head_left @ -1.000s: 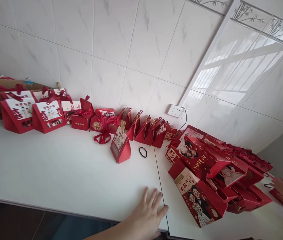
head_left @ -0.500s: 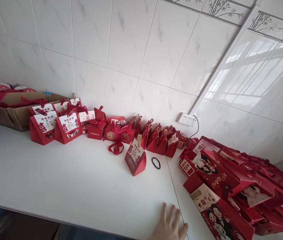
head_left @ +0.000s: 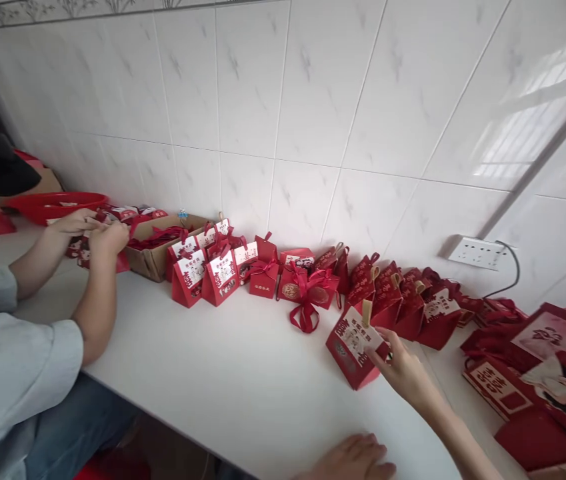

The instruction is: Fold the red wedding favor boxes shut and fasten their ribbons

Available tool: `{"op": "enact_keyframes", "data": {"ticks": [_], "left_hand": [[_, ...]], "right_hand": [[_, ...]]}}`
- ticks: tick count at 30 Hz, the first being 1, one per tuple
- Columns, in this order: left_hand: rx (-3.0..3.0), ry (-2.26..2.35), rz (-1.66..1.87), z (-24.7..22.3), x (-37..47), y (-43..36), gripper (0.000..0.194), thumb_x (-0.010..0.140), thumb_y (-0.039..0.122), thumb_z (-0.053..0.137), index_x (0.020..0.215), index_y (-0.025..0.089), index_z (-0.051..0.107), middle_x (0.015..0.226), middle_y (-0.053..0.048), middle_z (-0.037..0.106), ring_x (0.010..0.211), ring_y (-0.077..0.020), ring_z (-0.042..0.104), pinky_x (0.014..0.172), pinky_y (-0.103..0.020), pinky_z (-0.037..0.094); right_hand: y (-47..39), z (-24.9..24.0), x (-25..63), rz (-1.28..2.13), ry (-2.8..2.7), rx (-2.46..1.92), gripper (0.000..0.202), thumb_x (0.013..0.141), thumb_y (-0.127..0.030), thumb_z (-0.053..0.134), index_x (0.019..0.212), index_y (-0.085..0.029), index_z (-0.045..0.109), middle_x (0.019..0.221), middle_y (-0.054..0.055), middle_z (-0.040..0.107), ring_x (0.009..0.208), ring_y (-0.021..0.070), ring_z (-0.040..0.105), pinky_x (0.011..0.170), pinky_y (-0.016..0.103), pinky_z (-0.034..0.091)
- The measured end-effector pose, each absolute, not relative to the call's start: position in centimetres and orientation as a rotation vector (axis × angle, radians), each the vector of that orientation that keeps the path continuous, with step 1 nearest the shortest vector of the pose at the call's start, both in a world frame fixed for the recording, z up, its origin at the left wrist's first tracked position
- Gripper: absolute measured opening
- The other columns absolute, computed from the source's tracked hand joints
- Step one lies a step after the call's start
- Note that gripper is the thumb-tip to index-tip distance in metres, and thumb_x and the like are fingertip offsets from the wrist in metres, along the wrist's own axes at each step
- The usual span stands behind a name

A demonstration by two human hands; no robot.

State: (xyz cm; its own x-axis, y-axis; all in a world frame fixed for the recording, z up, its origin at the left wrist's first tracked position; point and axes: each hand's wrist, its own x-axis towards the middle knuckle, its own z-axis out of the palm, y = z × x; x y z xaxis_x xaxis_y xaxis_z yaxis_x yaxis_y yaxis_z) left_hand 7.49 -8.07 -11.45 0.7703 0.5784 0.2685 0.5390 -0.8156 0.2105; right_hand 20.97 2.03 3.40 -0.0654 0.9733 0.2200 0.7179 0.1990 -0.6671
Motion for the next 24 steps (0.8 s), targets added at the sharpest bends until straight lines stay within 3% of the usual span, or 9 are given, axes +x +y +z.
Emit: {"op": "enact_keyframes", "data": {"ticks": [2, 4, 7, 10, 12, 15, 20, 24], "left_hand": [[2.671, 1.0, 0.616, -10.9, 4.1, -8.0, 0.047, 0.095, 0.035, 0.048, 0.136, 0.012, 0.044, 0.139, -0.015, 0.056, 0.133, -0.0254, 0.049, 0.109, -0.035, 0.043], [2.337, 1.12, 0.908, -9.7, 1.3, -8.1, 0.062, 0.088, 0.044, 0.057, 0.138, 0.013, 0.039, 0.142, -0.018, 0.052, 0.135, -0.0285, 0.046, 0.108, -0.04, 0.044], [1.83, 1.345, 1.283, -6.3, -2.0, -8.1, 0.058, 0.095, 0.042, 0.04, 0.141, 0.011, 0.025, 0.148, -0.025, 0.036, 0.14, -0.0314, 0.037, 0.111, -0.052, 0.038], [1.481, 1.43, 1.459, -1.0, -5.0, -7.4, 0.051, 0.099, 0.042, 0.027, 0.142, 0.016, 0.018, 0.152, -0.024, 0.027, 0.14, -0.0291, 0.036, 0.113, -0.054, 0.033], [1.395, 1.354, 1.455, 2.8, -6.7, -6.5, 0.047, 0.096, 0.047, 0.034, 0.135, 0.02, 0.037, 0.147, -0.017, 0.04, 0.137, -0.0283, 0.041, 0.114, -0.051, 0.034], [1.398, 1.151, 1.275, 7.5, -8.1, -5.4, 0.048, 0.085, 0.056, 0.051, 0.113, 0.018, 0.06, 0.122, -0.013, 0.064, 0.119, -0.0297, 0.059, 0.102, -0.046, 0.048], [1.386, 0.986, 1.121, 10.6, -6.8, -5.0, 0.055, 0.074, 0.05, 0.069, 0.114, 0.019, 0.047, 0.115, -0.012, 0.066, 0.102, -0.0238, 0.066, 0.085, -0.039, 0.055], [1.479, 0.772, 1.084, 10.6, -4.6, -5.3, 0.036, 0.076, 0.034, 0.072, 0.089, 0.022, 0.041, 0.083, 0.0, 0.07, 0.077, -0.0143, 0.068, 0.069, -0.026, 0.054]], "right_hand": [[2.0, 3.0, 18.8, 0.538, -1.758, -1.593, 0.036, 0.068, -0.06, 0.051, 0.079, -0.026, 0.054, 0.069, 0.007, 0.067, 0.066, 0.0324, 0.066, 0.067, 0.045, 0.051], [1.3, 2.8, 17.3, 0.557, -1.689, -1.594, 0.037, 0.069, -0.063, 0.051, 0.069, -0.026, 0.05, 0.057, 0.005, 0.061, 0.058, 0.0304, 0.063, 0.061, 0.042, 0.05], [-0.5, 3.1, 15.7, 0.631, -1.533, -1.558, 0.05, 0.071, -0.072, 0.049, 0.075, -0.023, 0.054, 0.064, 0.007, 0.066, 0.064, 0.0288, 0.066, 0.061, 0.039, 0.053], [-2.5, 4.4, 14.6, 0.738, -1.412, -1.499, 0.064, 0.075, -0.076, 0.045, 0.095, -0.017, 0.059, 0.085, 0.012, 0.072, 0.076, 0.0282, 0.069, 0.067, 0.038, 0.057], [-3.8, 5.6, 14.1, 0.821, -1.401, -1.458, 0.066, 0.072, -0.076, 0.051, 0.098, -0.015, 0.061, 0.092, 0.013, 0.073, 0.079, 0.028, 0.07, 0.069, 0.037, 0.058], [-5.6, 7.3, 13.6, 1.017, -1.446, -1.337, 0.061, 0.071, -0.072, 0.061, 0.093, -0.015, 0.063, 0.088, 0.011, 0.073, 0.072, 0.025, 0.07, 0.065, 0.034, 0.058], [-8.4, 8.7, 14.1, 1.094, -1.513, -1.188, 0.042, 0.081, -0.057, 0.063, 0.09, -0.016, 0.063, 0.081, 0.007, 0.071, 0.066, 0.0172, 0.066, 0.057, 0.025, 0.053], [-10.5, 8.8, 15.0, 0.989, -1.664, -1.244, 0.036, 0.087, -0.05, 0.059, 0.085, -0.014, 0.062, 0.073, 0.005, 0.067, 0.06, 0.0137, 0.061, 0.052, 0.023, 0.048]]}}
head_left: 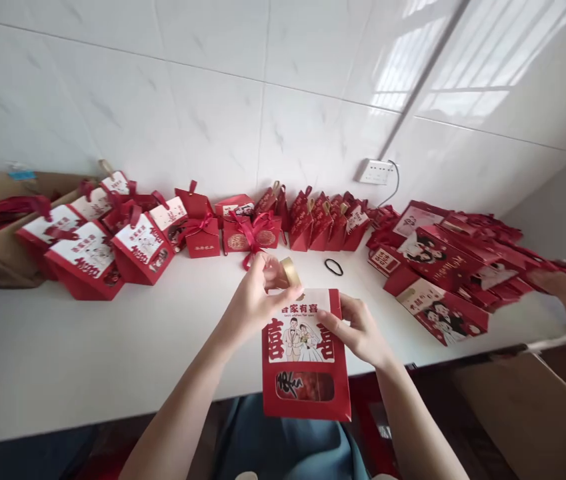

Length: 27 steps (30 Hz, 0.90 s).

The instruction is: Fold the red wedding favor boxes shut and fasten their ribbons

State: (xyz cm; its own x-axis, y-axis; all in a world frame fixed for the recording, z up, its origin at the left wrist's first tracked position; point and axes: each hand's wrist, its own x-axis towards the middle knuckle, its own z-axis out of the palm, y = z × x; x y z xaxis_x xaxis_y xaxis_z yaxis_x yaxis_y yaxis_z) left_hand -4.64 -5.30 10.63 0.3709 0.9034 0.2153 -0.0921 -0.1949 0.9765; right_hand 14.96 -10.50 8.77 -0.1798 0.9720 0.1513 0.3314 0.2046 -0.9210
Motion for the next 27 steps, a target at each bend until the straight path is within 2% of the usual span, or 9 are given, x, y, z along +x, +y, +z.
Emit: {"op": "enact_keyframes", "data": {"ticks": [3, 6, 8, 11, 14, 19, 21, 24, 27], "left_hand": [[1.531, 0.718, 1.077, 10.4, -3.3, -5.3, 0.025, 0.08, 0.029, 0.069, 0.079, 0.021, 0.046, 0.073, 0.001, 0.07, 0.063, -0.0105, 0.065, 0.058, -0.021, 0.051], [1.616, 0.643, 1.083, 10.3, -2.2, -5.4, 0.011, 0.083, 0.028, 0.066, 0.085, 0.018, 0.061, 0.075, -0.001, 0.073, 0.064, -0.0104, 0.065, 0.055, -0.019, 0.05], [1.675, 0.638, 1.079, 10.3, -1.5, -5.6, 0.013, 0.085, 0.03, 0.065, 0.089, 0.019, 0.07, 0.075, -0.001, 0.073, 0.063, -0.0099, 0.065, 0.052, -0.018, 0.049], [1.733, 0.657, 1.077, 10.7, -0.7, -6.2, 0.016, 0.088, 0.031, 0.063, 0.093, 0.021, 0.074, 0.076, -0.001, 0.074, 0.059, -0.0081, 0.063, 0.047, -0.015, 0.047], [1.776, 0.602, 1.144, 11.4, -0.1, -7.0, 0.016, 0.089, 0.026, 0.061, 0.098, 0.022, 0.074, 0.087, 0.0, 0.076, 0.068, -0.0072, 0.067, 0.057, -0.013, 0.053], [1.885, 0.527, 1.322, 11.1, 0.1, -7.7, 0.024, 0.09, 0.016, 0.058, 0.111, 0.021, 0.068, 0.102, -0.001, 0.074, 0.083, -0.0085, 0.07, 0.071, -0.014, 0.058], [1.987, 0.558, 1.438, 9.5, -0.1, -7.3, 0.032, 0.089, 0.011, 0.057, 0.118, 0.022, 0.065, 0.109, -0.004, 0.072, 0.088, -0.01, 0.07, 0.073, -0.016, 0.06], [2.338, 0.65, 1.701, 6.2, -0.5, -6.5, 0.043, 0.087, 0.001, 0.056, 0.126, 0.018, 0.059, 0.105, -0.008, 0.072, 0.09, -0.0136, 0.069, 0.074, -0.022, 0.061], [2.668, 0.553, 1.796, 3.6, -0.4, -5.8, 0.049, 0.082, -0.003, 0.061, 0.128, 0.015, 0.058, 0.092, -0.008, 0.074, 0.086, -0.0171, 0.071, 0.073, -0.026, 0.062]], "right_hand": [[-11.9, 8.7, 15.7, 0.993, -1.654, -1.245, 0.035, 0.09, -0.048, 0.056, 0.087, -0.014, 0.061, 0.075, 0.005, 0.067, 0.062, 0.0137, 0.061, 0.053, 0.023, 0.048], [-13.3, 8.8, 16.4, 0.971, -1.648, -1.26, 0.032, 0.091, -0.045, 0.056, 0.085, -0.014, 0.06, 0.073, 0.003, 0.066, 0.062, 0.0122, 0.06, 0.053, 0.021, 0.048], [-14.1, 9.1, 16.7, 0.863, -1.655, -1.304, 0.026, 0.092, -0.041, 0.056, 0.086, -0.015, 0.058, 0.07, 0.001, 0.064, 0.059, 0.0103, 0.058, 0.052, 0.02, 0.047], [-14.9, 10.0, 16.6, 0.563, -1.607, -1.339, 0.023, 0.09, -0.032, 0.06, 0.107, -0.017, 0.055, 0.087, 0.003, 0.068, 0.074, 0.0124, 0.065, 0.058, 0.02, 0.053], [-15.0, 11.4, 16.6, 0.3, -1.685, -1.291, 0.031, 0.087, -0.023, 0.063, 0.116, -0.02, 0.053, 0.106, 0.005, 0.068, 0.092, 0.0132, 0.066, 0.073, 0.022, 0.056], [-13.3, 11.9, 17.4, 0.232, -1.81, -1.231, 0.027, 0.088, -0.022, 0.063, 0.114, -0.022, 0.055, 0.082, -0.003, 0.067, 0.067, 0.0084, 0.063, 0.066, 0.019, 0.053], [-12.2, 10.3, 18.0, 0.327, -1.81, -1.211, 0.037, 0.089, -0.029, 0.062, 0.123, -0.021, 0.05, 0.09, 0.001, 0.068, 0.072, 0.0113, 0.065, 0.069, 0.023, 0.056], [-11.5, 6.2, 19.3, 0.343, -1.745, -1.214, 0.049, 0.091, -0.036, 0.056, 0.135, -0.02, 0.039, 0.118, 0.011, 0.064, 0.108, 0.0209, 0.064, 0.092, 0.037, 0.055], [-12.9, 2.2, 22.4, 0.208, -1.604, -1.398, 0.027, 0.094, -0.029, 0.051, 0.12, -0.021, 0.052, 0.111, 0.012, 0.066, 0.101, 0.0214, 0.066, 0.083, 0.036, 0.057]]}}
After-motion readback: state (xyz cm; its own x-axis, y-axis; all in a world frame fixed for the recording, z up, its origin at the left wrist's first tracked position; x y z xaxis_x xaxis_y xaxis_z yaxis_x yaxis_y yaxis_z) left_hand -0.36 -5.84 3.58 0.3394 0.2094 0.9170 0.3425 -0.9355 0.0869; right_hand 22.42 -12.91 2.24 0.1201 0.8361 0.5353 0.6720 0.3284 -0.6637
